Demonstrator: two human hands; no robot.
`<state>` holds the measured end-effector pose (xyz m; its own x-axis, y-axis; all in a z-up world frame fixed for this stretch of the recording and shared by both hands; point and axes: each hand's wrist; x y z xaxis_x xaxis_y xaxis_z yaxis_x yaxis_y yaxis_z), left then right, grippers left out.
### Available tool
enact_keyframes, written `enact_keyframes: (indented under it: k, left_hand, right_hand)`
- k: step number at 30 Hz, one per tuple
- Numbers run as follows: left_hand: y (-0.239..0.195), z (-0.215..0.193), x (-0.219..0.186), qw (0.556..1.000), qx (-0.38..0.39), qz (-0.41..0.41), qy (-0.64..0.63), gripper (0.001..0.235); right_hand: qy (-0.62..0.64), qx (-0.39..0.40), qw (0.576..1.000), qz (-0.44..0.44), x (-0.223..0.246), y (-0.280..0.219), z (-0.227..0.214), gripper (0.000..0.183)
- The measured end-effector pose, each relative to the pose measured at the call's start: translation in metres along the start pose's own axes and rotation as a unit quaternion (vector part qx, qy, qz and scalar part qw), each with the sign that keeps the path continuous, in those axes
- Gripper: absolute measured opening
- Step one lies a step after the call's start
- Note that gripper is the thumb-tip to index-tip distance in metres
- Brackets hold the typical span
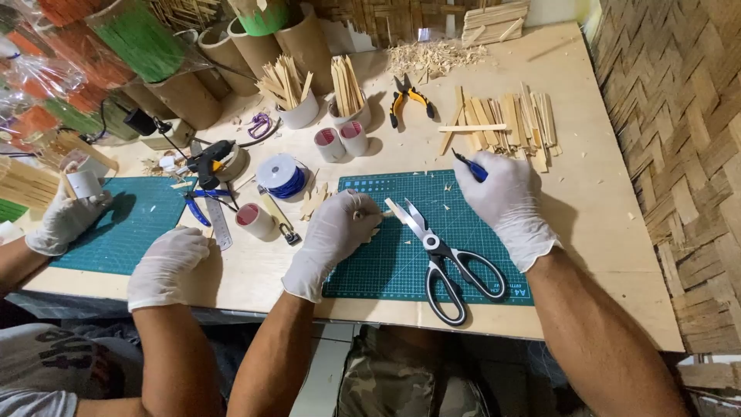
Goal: Trimming and organizing small wooden sticks using scissors and a cutter on a workbench for model assembly.
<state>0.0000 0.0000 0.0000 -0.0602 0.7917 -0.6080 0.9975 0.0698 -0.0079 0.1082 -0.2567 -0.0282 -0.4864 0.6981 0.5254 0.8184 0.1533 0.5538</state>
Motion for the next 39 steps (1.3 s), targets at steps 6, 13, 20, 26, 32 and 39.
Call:
enact_keyframes:
  k: [6, 13, 20, 26, 32, 39]
  left_hand:
    - [0.020, 0.003, -0.010, 0.992, 0.085, -0.086, -0.038, 0.017]
    - [0.025, -0.017, -0.039, 0.993, 0.083, -0.088, 0.005, 0.018]
    - [0.065, 0.023, -0.058, 0.953, -0.022, 0.030, -0.301, 0.038]
    - [0.059, 0.038, -0.066, 0.903, -0.020, 0.020, -0.429, 0.028]
    - [0.065, 0.067, -0.040, 0.873, -0.001, 0.006, -0.488, 0.021]
    - [0.076, 0.084, -0.026, 0.880, -0.009, 0.050, -0.473, 0.021]
  right_hand:
    - [-0.003, 0.007, 1.000, 0.008, 0.005, 0.001, 0.001, 0.025]
    - [0.011, 0.023, 0.999, 0.020, 0.000, 0.002, 0.001, 0.024]
    - [0.016, 0.015, 0.999, -0.031, 0.007, 0.003, 0.001, 0.022]
    - [0.036, 0.038, 0.999, 0.000, 0.001, 0.003, 0.001, 0.020]
    - [0.007, 0.072, 0.997, 0.028, 0.014, -0.001, 0.003, 0.022]
    - [-0.011, 0.100, 0.993, 0.060, 0.018, -0.002, 0.005, 0.025]
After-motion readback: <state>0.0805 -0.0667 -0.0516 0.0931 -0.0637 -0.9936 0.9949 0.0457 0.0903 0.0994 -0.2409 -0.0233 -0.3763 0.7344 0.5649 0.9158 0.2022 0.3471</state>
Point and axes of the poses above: each hand's wrist, its own y-axis towards the middle knuckle, its own z-axis out of the palm, x = y × z, and after that the axes turned 2 degrees about x, right-handed
